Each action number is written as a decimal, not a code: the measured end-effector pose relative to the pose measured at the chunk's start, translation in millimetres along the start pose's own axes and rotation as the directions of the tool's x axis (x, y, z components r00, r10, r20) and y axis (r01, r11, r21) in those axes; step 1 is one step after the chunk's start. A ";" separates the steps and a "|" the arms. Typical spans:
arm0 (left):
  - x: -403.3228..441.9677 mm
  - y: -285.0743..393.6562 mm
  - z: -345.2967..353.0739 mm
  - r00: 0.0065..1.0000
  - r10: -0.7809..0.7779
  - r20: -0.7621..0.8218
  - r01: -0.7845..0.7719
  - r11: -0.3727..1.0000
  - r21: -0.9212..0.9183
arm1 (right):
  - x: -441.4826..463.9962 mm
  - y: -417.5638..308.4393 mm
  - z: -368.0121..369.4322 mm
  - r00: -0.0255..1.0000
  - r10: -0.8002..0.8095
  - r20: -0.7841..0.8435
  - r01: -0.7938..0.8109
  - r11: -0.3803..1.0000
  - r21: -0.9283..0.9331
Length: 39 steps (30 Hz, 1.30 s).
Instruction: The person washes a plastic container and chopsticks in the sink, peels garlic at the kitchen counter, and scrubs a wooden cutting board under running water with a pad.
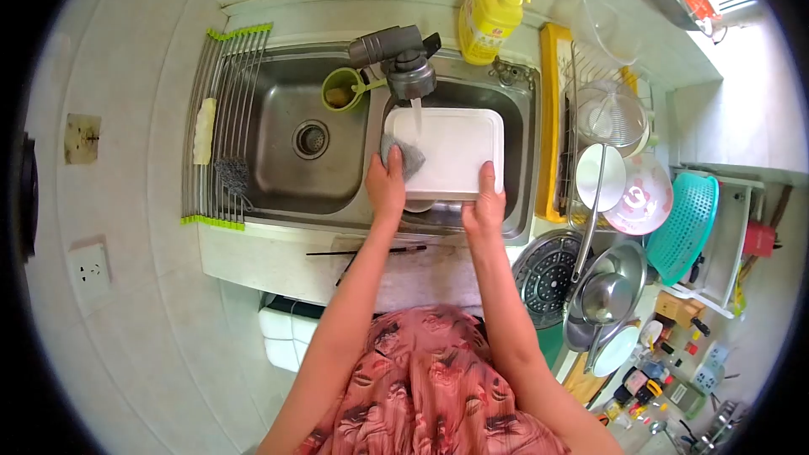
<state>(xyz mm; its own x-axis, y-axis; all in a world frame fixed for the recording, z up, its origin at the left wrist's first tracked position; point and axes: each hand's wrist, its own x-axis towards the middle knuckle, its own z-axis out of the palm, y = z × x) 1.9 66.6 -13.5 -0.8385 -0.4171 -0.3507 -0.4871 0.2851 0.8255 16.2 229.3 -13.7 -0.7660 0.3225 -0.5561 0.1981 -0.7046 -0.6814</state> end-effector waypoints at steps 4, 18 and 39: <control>32.8 7.1 -4.3 0.989 0.143 0.024 -0.145 0.977 0.157 | 1.7 -17.4 -8.1 0.997 0.025 0.069 -0.015 0.990 -0.140; 58.6 34.4 -33.0 0.899 0.233 0.370 -0.300 0.944 0.134 | 65.9 -42.7 43.1 0.900 0.310 0.306 -0.138 0.869 -0.474; 42.9 -18.2 -16.9 0.978 0.168 0.123 -0.167 0.986 -0.022 | -7.7 -22.7 -29.4 0.928 0.288 0.237 -0.167 0.889 -0.427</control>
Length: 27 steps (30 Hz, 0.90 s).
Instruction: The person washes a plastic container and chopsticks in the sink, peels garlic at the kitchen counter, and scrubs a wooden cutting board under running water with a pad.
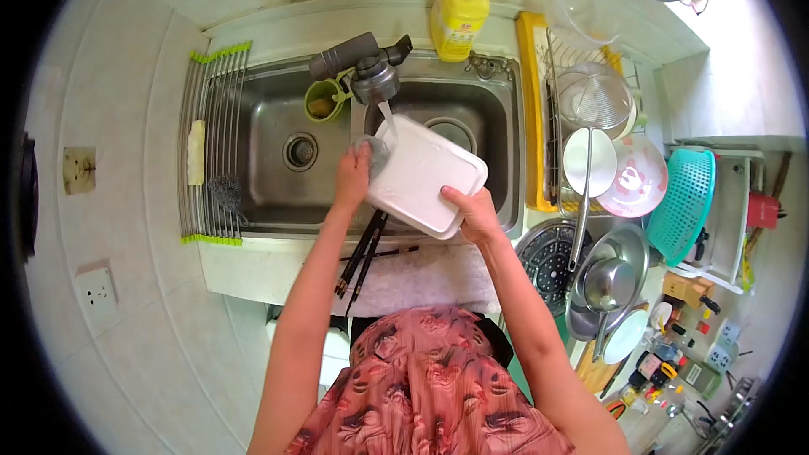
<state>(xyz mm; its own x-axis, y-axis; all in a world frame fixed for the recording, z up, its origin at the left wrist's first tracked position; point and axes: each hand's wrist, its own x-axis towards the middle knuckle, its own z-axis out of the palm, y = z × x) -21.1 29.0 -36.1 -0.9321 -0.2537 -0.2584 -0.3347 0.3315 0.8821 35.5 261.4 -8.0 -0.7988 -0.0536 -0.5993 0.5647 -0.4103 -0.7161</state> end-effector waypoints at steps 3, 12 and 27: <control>3.0 32.2 -11.7 0.984 0.123 0.126 -0.148 0.966 0.211 | 7.7 -9.0 6.3 0.998 -0.023 0.058 0.024 0.999 -0.024; 18.9 50.2 21.8 0.852 0.509 0.124 -0.480 0.665 0.573 | 17.1 -22.3 17.5 0.989 -0.134 0.063 0.139 0.987 -0.084; 7.0 35.2 -40.7 0.991 0.083 0.102 -0.100 0.980 0.171 | 30.9 -14.9 21.6 0.993 -0.003 0.115 0.015 0.994 -0.107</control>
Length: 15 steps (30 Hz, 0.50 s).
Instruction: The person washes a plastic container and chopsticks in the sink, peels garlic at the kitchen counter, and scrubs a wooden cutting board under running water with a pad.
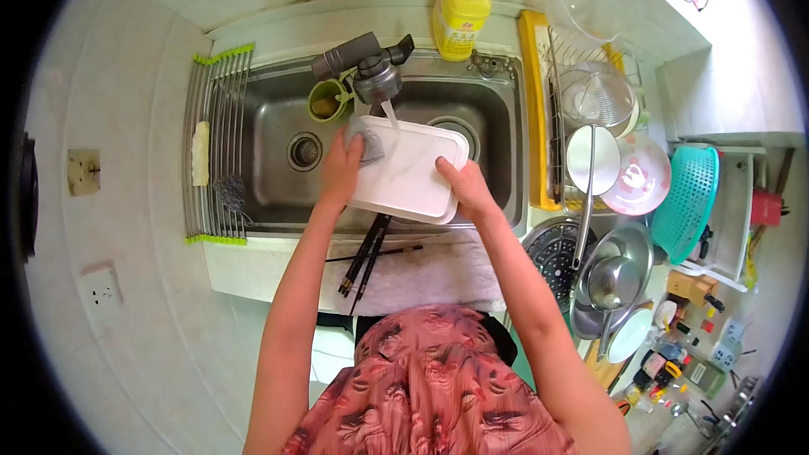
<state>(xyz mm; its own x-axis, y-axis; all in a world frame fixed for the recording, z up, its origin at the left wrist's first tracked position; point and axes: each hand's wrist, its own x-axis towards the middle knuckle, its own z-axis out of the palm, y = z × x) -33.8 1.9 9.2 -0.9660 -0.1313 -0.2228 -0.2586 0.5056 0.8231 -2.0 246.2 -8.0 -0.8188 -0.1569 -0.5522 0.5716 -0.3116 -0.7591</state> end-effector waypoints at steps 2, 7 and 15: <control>-7.0 -11.0 -12.1 0.974 -0.205 0.100 0.228 0.875 -0.426 | 18.1 -7.6 -3.9 0.995 0.090 0.040 -0.087 0.993 -0.075; -31.9 -28.3 -17.9 0.873 -0.262 0.412 0.474 0.251 -0.844 | 50.0 -15.3 -2.7 0.978 0.137 0.157 -0.101 0.970 -0.219; -56.7 -13.0 17.2 0.864 -0.362 0.349 0.479 0.384 -0.789 | 27.3 -4.7 93.1 0.839 -0.377 0.392 0.538 0.682 -0.495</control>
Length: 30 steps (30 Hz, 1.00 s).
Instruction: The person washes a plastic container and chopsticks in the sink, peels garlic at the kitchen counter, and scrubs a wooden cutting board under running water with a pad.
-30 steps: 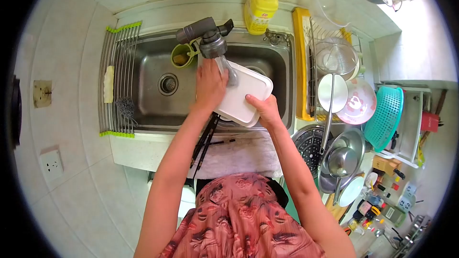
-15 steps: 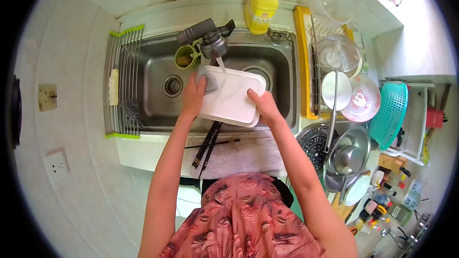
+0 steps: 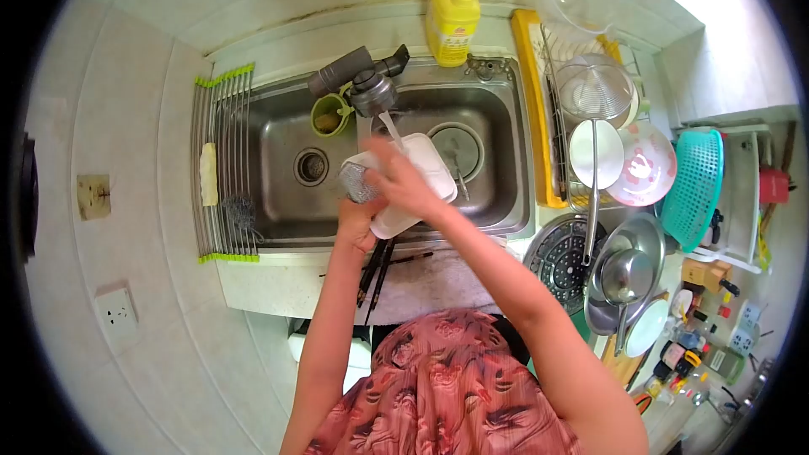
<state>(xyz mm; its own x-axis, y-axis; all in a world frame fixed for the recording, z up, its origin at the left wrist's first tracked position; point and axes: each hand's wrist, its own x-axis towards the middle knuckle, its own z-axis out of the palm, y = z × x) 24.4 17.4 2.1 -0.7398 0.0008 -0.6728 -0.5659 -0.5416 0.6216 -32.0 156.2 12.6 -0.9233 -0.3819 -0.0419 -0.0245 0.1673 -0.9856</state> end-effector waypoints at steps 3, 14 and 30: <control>-2.1 -10.6 4.2 0.969 0.215 0.121 -0.221 0.975 0.040 | -3.7 -27.1 20.2 0.995 -0.039 0.094 0.071 0.927 -0.368; -28.9 -32.9 21.1 0.967 0.252 -0.037 -0.252 0.968 -0.006 | 13.4 -23.4 37.5 0.970 -0.213 -0.119 0.182 0.956 -0.231; -57.0 9.6 -14.9 0.924 0.196 0.327 -0.205 0.979 -0.009 | 37.6 23.1 -57.1 0.916 0.087 -0.391 -0.175 0.965 -0.194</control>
<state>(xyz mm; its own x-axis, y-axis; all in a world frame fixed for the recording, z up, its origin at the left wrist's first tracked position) 66.5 -0.4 40.5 -0.9141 0.1696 -0.3684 -0.3991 -0.5379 0.7425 -89.1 197.5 -2.4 -0.9980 0.0201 -0.0602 0.0632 0.4047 -0.9123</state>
